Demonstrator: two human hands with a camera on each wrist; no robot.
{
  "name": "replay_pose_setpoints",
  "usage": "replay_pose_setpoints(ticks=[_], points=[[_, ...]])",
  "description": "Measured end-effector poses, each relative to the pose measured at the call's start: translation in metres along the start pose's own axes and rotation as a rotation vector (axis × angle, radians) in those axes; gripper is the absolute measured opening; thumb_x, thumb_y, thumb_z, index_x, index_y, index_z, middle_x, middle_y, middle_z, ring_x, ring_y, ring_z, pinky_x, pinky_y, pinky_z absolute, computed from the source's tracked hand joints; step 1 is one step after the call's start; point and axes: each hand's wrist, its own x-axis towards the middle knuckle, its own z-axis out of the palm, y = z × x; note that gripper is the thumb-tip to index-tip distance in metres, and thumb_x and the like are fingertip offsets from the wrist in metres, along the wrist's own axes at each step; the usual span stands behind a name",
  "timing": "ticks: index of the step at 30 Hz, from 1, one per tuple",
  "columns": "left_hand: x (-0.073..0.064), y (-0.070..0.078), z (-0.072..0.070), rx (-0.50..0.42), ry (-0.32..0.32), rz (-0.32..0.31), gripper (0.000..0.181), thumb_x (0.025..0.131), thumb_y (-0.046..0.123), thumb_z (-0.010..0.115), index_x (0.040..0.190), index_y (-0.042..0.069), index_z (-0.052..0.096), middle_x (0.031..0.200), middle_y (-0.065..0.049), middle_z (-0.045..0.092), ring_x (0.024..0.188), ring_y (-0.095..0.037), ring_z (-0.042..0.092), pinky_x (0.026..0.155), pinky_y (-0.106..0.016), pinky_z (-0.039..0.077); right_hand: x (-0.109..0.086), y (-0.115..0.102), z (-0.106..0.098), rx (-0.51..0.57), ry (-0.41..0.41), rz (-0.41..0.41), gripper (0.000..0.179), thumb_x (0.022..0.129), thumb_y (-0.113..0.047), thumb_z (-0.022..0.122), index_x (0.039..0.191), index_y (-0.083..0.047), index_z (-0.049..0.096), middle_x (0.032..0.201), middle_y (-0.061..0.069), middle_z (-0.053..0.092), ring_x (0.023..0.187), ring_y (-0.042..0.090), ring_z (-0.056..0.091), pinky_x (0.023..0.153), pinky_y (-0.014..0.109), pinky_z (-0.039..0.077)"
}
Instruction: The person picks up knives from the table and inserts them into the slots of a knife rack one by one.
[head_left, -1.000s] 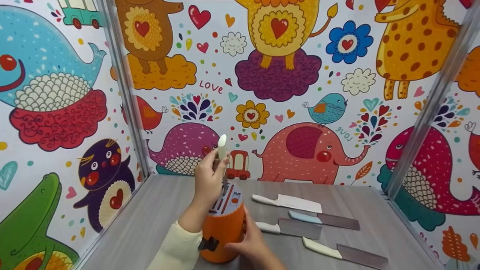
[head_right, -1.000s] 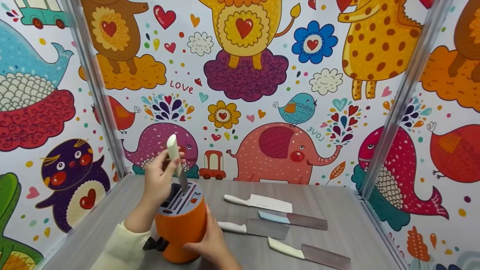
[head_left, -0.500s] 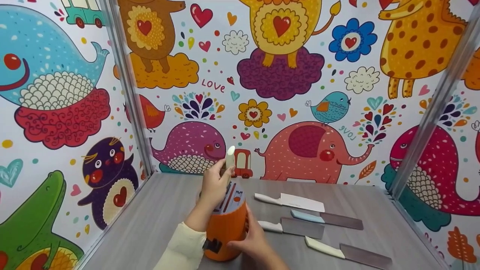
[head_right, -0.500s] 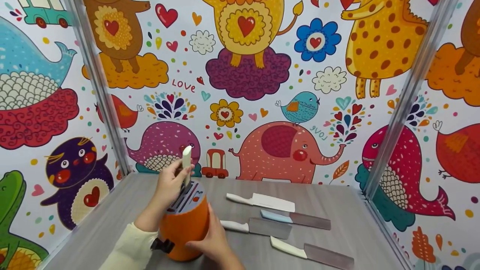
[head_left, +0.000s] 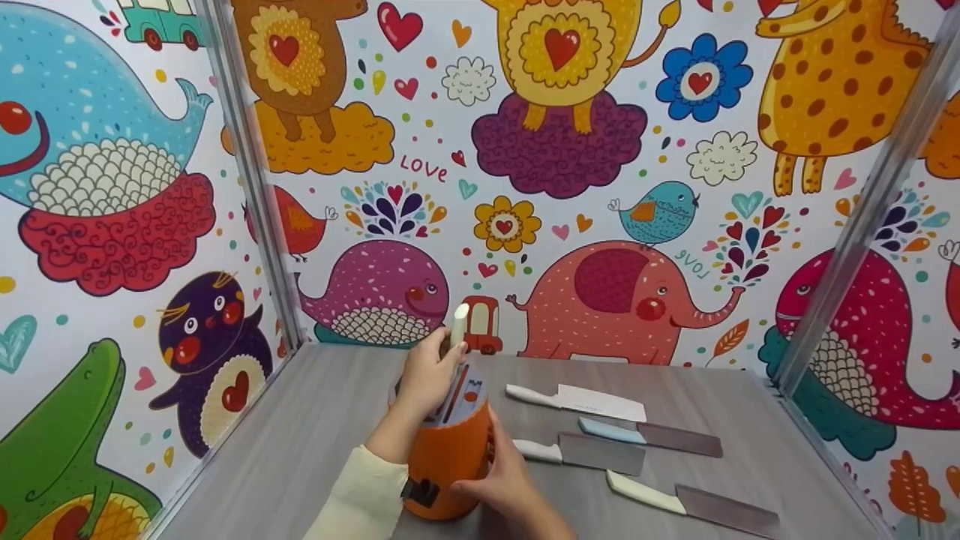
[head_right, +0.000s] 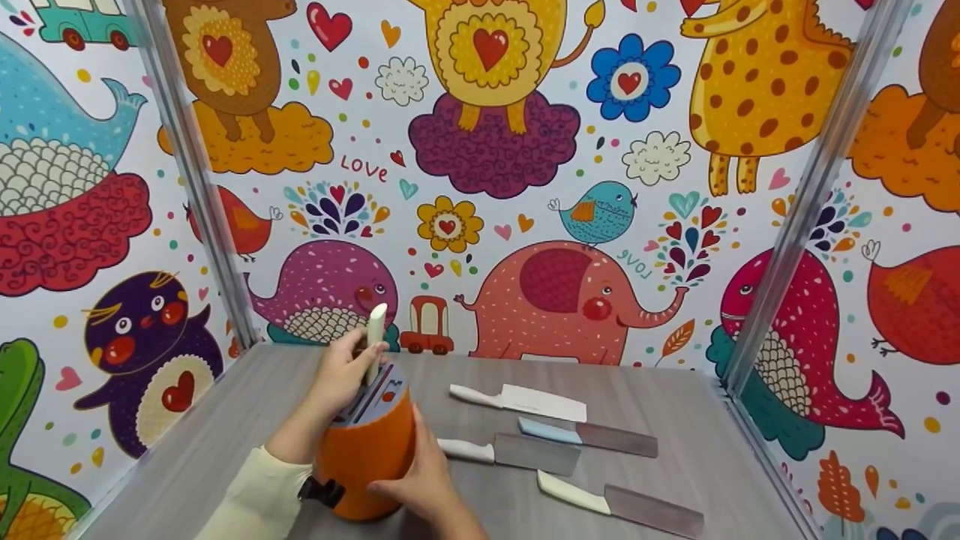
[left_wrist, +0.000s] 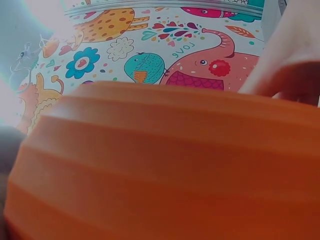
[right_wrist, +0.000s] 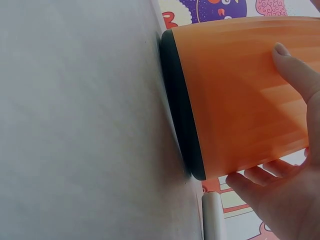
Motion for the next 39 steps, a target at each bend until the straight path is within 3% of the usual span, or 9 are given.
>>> replay_pose_setpoints(ticks=[4,7,9,14,18,22,26,33,39], points=[[-0.001,0.001,0.0,0.064,0.029,0.015,0.03,0.109,0.027,0.062,0.13,0.007,0.067,0.111,-0.01,0.076,0.097,-0.021,0.068,0.092,-0.048,0.061,0.0,-0.002,-0.001,0.015,0.006,-0.012,0.127,0.079,-0.036,0.096,0.172,-0.024,0.011,0.168,0.008,0.042,0.151,0.031,0.046,0.124,0.061,0.04],[-0.005,-0.001,-0.002,0.124,0.1,0.057,0.035,0.106,0.031,0.066,0.132,0.008,0.068,0.113,-0.008,0.076,0.099,-0.021,0.072,0.093,-0.047,0.063,0.0,-0.002,-0.002,0.018,0.011,-0.004,0.128,0.078,-0.036,0.097,0.172,-0.024,0.012,0.168,0.008,0.042,0.151,0.031,0.047,0.123,0.06,0.04],[-0.012,-0.003,-0.005,0.174,0.17,0.109,0.037,0.105,0.033,0.067,0.133,0.008,0.069,0.115,-0.01,0.076,0.103,-0.024,0.073,0.093,-0.048,0.062,0.0,-0.002,-0.003,0.009,0.015,0.003,0.128,0.077,-0.037,0.097,0.172,-0.025,0.012,0.168,0.008,0.042,0.151,0.031,0.046,0.124,0.06,0.04],[-0.039,-0.019,-0.01,0.297,0.374,0.322,0.047,0.098,0.032,0.073,0.134,0.003,0.065,0.13,-0.017,0.07,0.115,-0.033,0.068,0.097,-0.057,0.06,0.002,-0.001,-0.003,0.006,0.027,0.022,0.128,0.076,-0.039,0.098,0.172,-0.026,0.013,0.169,0.007,0.041,0.152,0.031,0.045,0.124,0.063,0.038],[-0.058,-0.043,-0.009,0.268,0.456,0.434,0.074,0.088,0.038,0.078,0.146,-0.002,0.053,0.15,-0.023,0.056,0.132,-0.039,0.054,0.106,-0.068,0.051,0.002,0.001,-0.002,0.019,0.03,0.023,0.128,0.077,-0.039,0.097,0.172,-0.026,0.012,0.17,0.006,0.04,0.153,0.032,0.044,0.125,0.065,0.034],[-0.071,-0.074,-0.008,0.12,0.406,0.398,0.107,0.086,0.063,0.078,0.159,-0.001,0.035,0.163,-0.026,0.04,0.145,-0.045,0.042,0.114,-0.078,0.039,0.002,0.002,-0.002,0.02,0.038,0.007,0.128,0.076,-0.037,0.098,0.172,-0.026,0.014,0.169,0.005,0.042,0.153,0.031,0.044,0.126,0.063,0.035],[-0.083,-0.103,-0.009,0.014,0.313,0.303,0.125,0.078,0.076,0.079,0.167,0.007,0.025,0.168,-0.023,0.035,0.149,-0.046,0.042,0.117,-0.074,0.037,0.001,0.003,0.0,0.025,0.038,-0.018,0.129,0.075,-0.034,0.099,0.172,-0.024,0.015,0.168,0.005,0.044,0.151,0.029,0.046,0.125,0.059,0.039],[-0.09,-0.134,-0.009,-0.114,0.166,0.134,0.125,0.076,0.039,0.095,0.171,0.017,0.018,0.171,-0.01,0.036,0.147,-0.028,0.048,0.119,-0.027,0.041,-0.001,0.003,0.004,0.033,0.038,0.019,0.128,0.074,-0.037,0.099,0.171,-0.027,0.017,0.167,0.002,0.044,0.15,0.026,0.046,0.126,0.057,0.039],[-0.087,-0.141,-0.004,-0.113,0.113,0.082,0.128,0.073,0.025,0.098,0.171,0.018,0.017,0.167,-0.001,0.045,0.139,-0.014,0.054,0.118,-0.026,0.042,-0.002,0.0,0.003,0.012,0.041,0.012,0.129,0.074,-0.035,0.1,0.171,-0.024,0.016,0.167,0.004,0.044,0.151,0.029,0.046,0.126,0.06,0.037]])
